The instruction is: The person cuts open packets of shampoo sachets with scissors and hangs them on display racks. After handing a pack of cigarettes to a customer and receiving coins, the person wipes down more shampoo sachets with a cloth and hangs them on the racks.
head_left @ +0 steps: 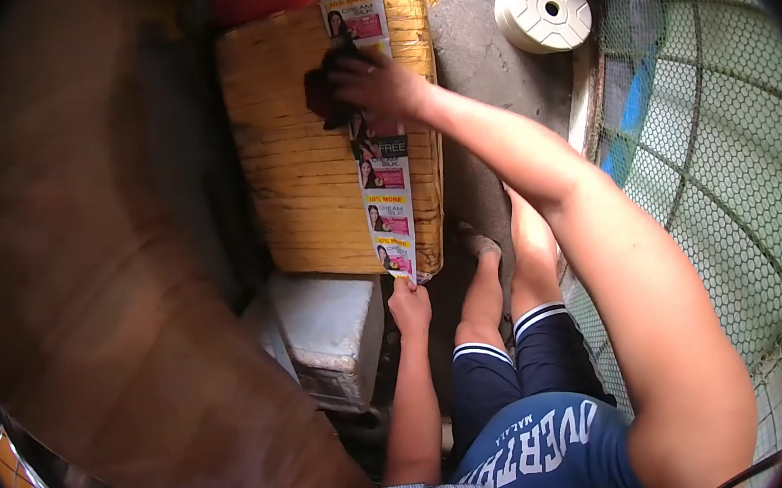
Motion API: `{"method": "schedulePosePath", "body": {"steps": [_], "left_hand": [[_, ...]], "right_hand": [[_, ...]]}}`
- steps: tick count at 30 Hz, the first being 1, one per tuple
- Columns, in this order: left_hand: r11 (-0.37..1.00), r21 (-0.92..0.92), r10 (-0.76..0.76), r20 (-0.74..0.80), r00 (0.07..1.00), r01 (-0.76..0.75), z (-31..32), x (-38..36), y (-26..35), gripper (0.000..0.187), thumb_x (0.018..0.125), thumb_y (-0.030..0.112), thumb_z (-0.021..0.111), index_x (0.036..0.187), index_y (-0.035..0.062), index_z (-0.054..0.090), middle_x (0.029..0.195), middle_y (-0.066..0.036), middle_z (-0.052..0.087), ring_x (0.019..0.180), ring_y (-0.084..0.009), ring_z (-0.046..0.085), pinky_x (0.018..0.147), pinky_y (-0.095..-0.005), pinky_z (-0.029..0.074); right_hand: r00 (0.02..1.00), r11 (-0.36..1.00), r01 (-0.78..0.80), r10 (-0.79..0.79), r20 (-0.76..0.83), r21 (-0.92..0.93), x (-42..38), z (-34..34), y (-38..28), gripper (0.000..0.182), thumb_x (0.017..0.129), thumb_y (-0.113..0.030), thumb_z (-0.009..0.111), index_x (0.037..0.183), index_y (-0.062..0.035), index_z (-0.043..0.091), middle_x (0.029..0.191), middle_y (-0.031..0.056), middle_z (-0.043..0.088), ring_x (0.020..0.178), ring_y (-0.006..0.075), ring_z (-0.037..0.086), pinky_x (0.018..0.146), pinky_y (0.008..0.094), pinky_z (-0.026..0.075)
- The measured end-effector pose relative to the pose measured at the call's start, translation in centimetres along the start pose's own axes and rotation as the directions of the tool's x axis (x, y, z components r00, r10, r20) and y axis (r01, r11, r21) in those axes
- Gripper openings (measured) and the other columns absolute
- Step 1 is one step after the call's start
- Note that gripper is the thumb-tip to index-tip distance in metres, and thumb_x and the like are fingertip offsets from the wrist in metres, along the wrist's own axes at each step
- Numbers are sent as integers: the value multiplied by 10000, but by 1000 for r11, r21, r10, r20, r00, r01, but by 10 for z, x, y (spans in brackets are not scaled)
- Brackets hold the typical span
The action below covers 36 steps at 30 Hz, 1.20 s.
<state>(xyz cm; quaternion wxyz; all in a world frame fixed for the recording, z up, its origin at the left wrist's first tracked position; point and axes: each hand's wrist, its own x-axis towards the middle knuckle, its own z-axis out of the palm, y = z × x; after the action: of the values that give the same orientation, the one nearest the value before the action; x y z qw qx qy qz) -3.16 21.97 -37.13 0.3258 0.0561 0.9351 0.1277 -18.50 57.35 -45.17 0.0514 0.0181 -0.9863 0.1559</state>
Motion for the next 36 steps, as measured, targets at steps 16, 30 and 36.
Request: {"method": "schedulePosePath", "body": {"steps": [16,30,36], "left_hand": [[979,-188,-86,3,996,85,-19,119,72,418,828,252,759,1075,-54,615,917,-136,679,836,-269,640,754,-392,502],[849,-513,-63,147,987,131,-21,22,32,239,963,133,569,1095,-61,614,949,-89,673,853,-143,608,778,-309,496],[760,-625,-78,188,979,181,-38,6,9,220,979,102,546,1125,-55,592,965,-71,659,816,-109,607,721,-280,512]], "right_hand": [[996,989,-38,27,80,144,3,9,11,396,890,-219,552,1285,-234,566,1502,-13,419,1437,203,299,1194,446,182],[974,936,211,-226,20,283,-108,30,-108,366,817,-240,610,1154,-103,572,1446,94,482,1349,273,440,1086,458,375],[997,998,63,-63,-46,1,-28,18,4,469,816,-274,616,1274,-197,549,1507,9,409,1428,199,319,1189,497,200]]}}
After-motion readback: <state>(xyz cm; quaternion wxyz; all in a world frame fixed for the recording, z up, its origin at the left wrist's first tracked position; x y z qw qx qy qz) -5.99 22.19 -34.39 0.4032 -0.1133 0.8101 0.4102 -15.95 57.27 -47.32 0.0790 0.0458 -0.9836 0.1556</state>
